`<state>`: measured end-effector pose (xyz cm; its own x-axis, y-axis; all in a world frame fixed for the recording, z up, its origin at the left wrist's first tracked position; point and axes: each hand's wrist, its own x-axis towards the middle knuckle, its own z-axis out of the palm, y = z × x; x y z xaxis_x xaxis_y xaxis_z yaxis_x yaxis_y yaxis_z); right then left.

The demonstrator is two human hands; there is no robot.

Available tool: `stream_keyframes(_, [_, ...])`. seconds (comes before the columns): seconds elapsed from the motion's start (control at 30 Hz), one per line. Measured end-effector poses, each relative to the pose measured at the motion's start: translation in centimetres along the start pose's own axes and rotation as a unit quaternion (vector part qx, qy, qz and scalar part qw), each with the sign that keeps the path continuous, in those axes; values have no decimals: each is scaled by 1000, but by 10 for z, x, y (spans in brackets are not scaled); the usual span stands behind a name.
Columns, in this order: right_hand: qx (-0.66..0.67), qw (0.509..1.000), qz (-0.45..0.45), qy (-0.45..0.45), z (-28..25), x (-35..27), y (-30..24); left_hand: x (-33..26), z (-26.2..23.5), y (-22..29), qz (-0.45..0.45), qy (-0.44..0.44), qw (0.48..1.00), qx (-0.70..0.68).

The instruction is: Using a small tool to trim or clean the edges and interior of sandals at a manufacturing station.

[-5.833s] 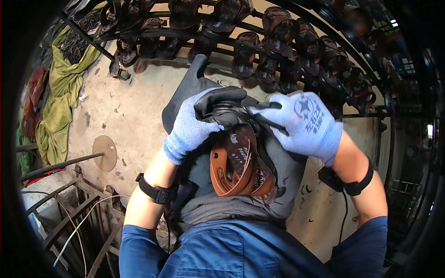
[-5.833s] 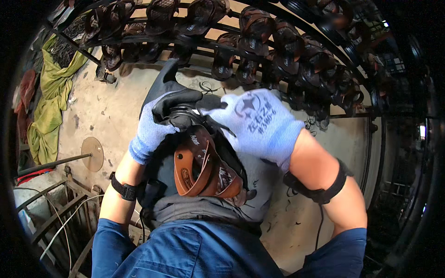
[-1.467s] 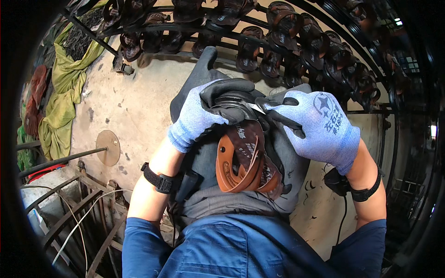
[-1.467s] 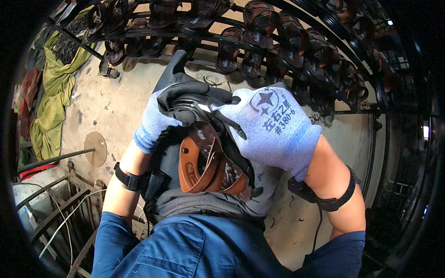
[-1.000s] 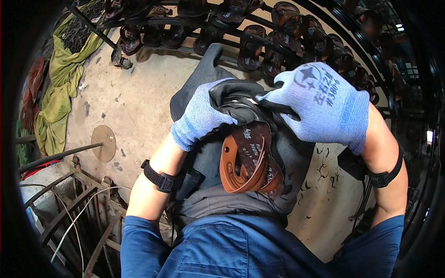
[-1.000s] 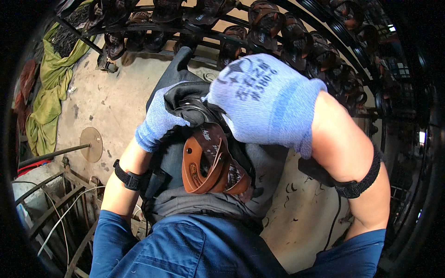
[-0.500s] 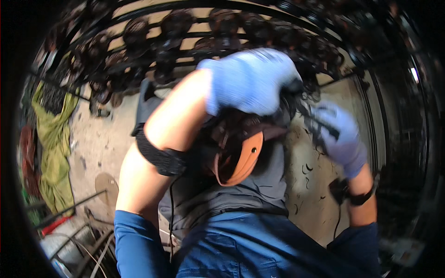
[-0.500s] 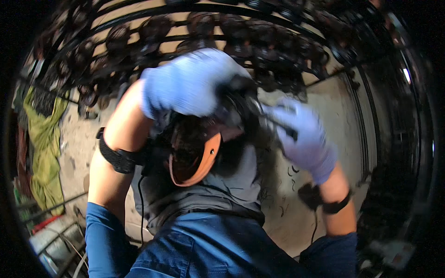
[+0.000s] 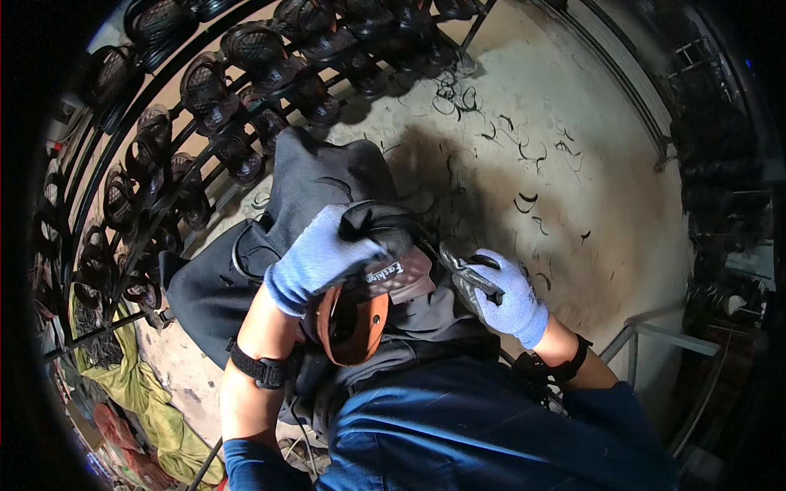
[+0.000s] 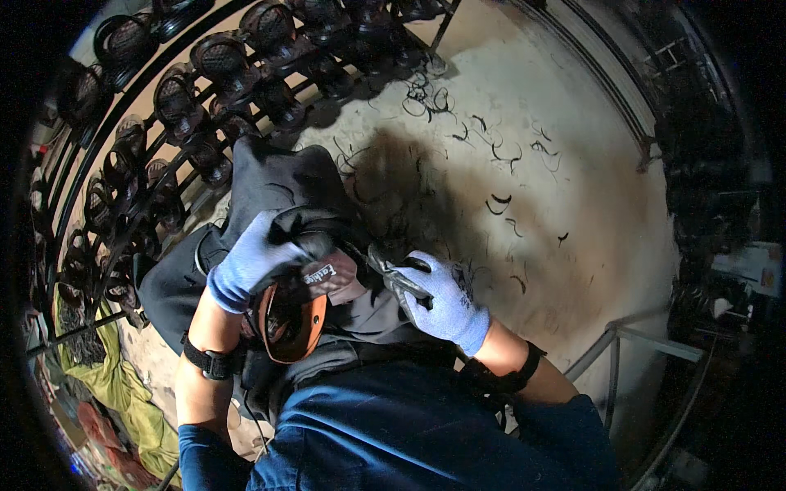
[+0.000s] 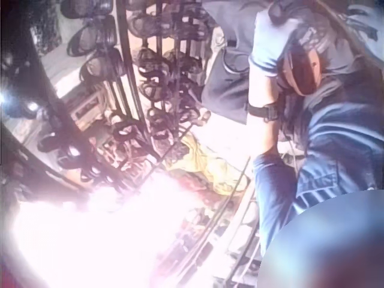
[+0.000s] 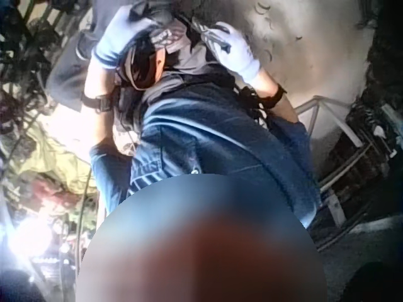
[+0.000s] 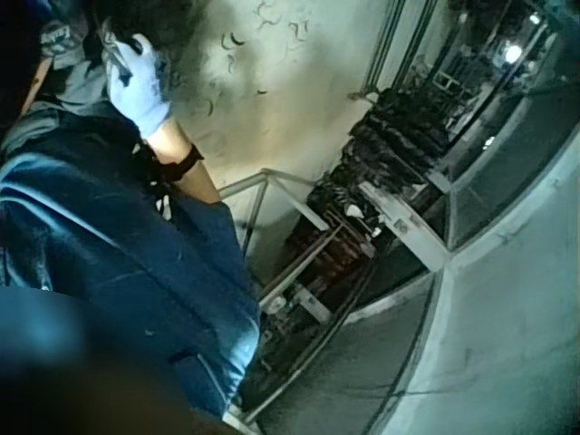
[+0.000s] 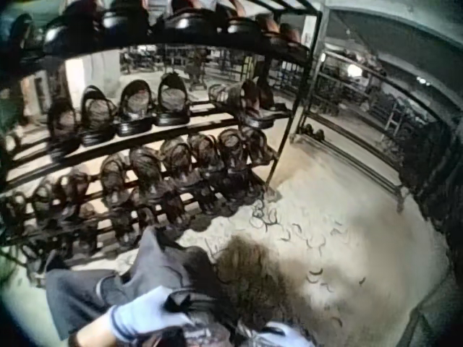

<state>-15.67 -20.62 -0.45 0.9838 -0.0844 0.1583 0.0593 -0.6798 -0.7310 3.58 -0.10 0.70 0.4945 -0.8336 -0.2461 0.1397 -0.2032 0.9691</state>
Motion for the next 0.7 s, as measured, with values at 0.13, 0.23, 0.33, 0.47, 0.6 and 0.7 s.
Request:
stream_keyframes(0.13, [-1,1000,17,-23,-2,1,-10,-3,-6,-28,-84,36,993,-70])
stream_keyframes(0.23, [-20,1000,4,-22,-4,0,-7,4,2,-1,-67,-27,997,-41])
stream_keyframes(0.33, [-59,997,0,-49,-10,8,-13,1,3,-18,25,-31,994,99])
stream_keyframes(0.47, [-63,985,31,-157,-21,29,-15,-2,4,-26,37,3,995,88])
stream_keyframes(0.6, [-112,973,4,-202,-29,51,-17,0,7,-14,66,27,985,160])
stream_keyframes(0.7, [-138,967,-29,-212,-33,68,-21,2,9,-22,54,4,990,133])
